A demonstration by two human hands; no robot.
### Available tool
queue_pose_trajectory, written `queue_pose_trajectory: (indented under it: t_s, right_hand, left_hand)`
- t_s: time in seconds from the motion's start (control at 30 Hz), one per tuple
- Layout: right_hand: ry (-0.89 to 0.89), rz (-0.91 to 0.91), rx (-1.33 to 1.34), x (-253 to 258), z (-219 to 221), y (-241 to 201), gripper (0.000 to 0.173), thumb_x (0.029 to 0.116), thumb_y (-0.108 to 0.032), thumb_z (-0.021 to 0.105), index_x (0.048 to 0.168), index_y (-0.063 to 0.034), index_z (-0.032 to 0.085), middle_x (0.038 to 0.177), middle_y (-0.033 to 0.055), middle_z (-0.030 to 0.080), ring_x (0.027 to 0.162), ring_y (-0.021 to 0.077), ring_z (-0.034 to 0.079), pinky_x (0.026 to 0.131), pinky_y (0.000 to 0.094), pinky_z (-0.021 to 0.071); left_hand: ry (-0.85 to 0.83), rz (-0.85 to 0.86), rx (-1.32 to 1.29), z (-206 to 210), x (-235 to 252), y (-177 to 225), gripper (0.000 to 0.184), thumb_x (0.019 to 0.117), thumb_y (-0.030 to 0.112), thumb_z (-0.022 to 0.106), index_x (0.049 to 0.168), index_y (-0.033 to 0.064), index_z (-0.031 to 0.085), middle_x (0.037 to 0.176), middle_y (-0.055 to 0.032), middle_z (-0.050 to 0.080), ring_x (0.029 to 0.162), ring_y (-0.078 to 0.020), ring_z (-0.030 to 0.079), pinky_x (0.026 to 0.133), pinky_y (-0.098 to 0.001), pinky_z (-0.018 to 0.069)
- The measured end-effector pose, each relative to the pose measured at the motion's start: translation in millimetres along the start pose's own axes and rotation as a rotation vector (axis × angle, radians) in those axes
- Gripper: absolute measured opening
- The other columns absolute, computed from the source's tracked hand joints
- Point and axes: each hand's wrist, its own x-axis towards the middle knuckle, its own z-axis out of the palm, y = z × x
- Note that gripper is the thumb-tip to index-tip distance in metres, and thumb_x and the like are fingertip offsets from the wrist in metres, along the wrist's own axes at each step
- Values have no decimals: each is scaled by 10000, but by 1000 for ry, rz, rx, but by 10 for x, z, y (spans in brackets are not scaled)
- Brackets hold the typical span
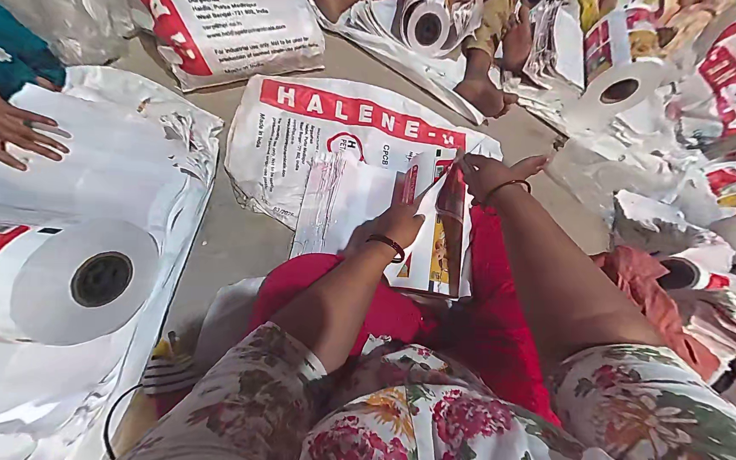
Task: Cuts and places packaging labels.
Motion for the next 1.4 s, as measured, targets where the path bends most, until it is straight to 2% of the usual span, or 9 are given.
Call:
queue_pose_trajectory:
  t_s: [0.2,0.33,0.5,0.83,0.93,1.0,1.1,1.23,1.4]
  right_hand:
    - [-195,-168,-353,-119,-222,-126,321,1074,-113,462,1362,12,526,1124,288,640,947,436,677,825,635,541]
    - [-310,-182,-342,-235,-425,-82,459,1136,-356,351,1397,-48,568,1065,221,657,853,336,652,787,538,537]
    - [-55,-104,-157,-170,-296,-84,477,1085,-147,435,1559,-97,405,1254,262,634,950,389,696,823,565,571]
    - [-288,-375,-521,-167,-257,-76,309,1040,-28,520,1332,67,557,1151,305,644,1001,459,661,878,638,514]
    - [-468,-575,-666,-661,-28,-178,327,1009,-114,621,1318,-7,627,1151,214,671,1034,378,652,884,603,498]
    - [-397,-457,-408,-1056,70,-304,469,1060,-132,533,1523,-77,473,1203,195,682,1016,346,688,900,563,544]
    - [-610,-630,490,-1678,-148,-246,530,1042,-163,474,1570,-160,417,746,54,588,461,112,496,389,262,437]
    - [-1223,-1011,902,-2225,-248,159,601,967,-423,677,1498,-176,544,714,-104,651,475,-65,504,432,101,436]
    - [-978,-1067,1270,-2016,-199,916,488,986,-368,654,1435,-223,526,710,-45,622,461,17,532,406,163,459]
  left_hand:
    - [4,-31,-79,-55,5,-28,379,1096,245,457,1193,-59,661,1209,-271,663,1208,-408,615,1031,-640,441]
    - [63,-71,-206,-60,21,-105,354,1076,238,500,1242,-25,670,1243,-250,667,1233,-398,601,1036,-661,413]
    - [97,-114,-321,-42,-1,-160,333,1061,225,531,1211,-43,660,1230,-262,658,1223,-398,596,1034,-643,420]
    - [118,-253,-321,-84,-17,-180,346,1059,204,539,1286,-28,659,1376,-233,620,1363,-379,526,1130,-616,373]
    - [202,-437,-409,-139,-14,-310,386,1046,258,587,1290,-33,656,1402,-227,606,1372,-360,523,1137,-592,381]
    - [238,-482,-399,-116,22,-437,408,1038,296,601,1300,-10,664,1406,-218,608,1371,-364,525,1134,-606,379]
    - [162,-447,-158,-361,-135,-446,445,1078,290,515,1355,-47,603,1427,-267,578,1383,-409,513,1134,-618,374]
    - [118,-380,129,-562,-254,-575,515,1068,332,540,1374,-81,576,1384,-311,591,1342,-451,545,1115,-642,406]
    - [44,-474,409,-518,-58,-971,614,1062,461,533,1259,-110,643,1367,-331,593,1352,-455,535,1116,-648,390]
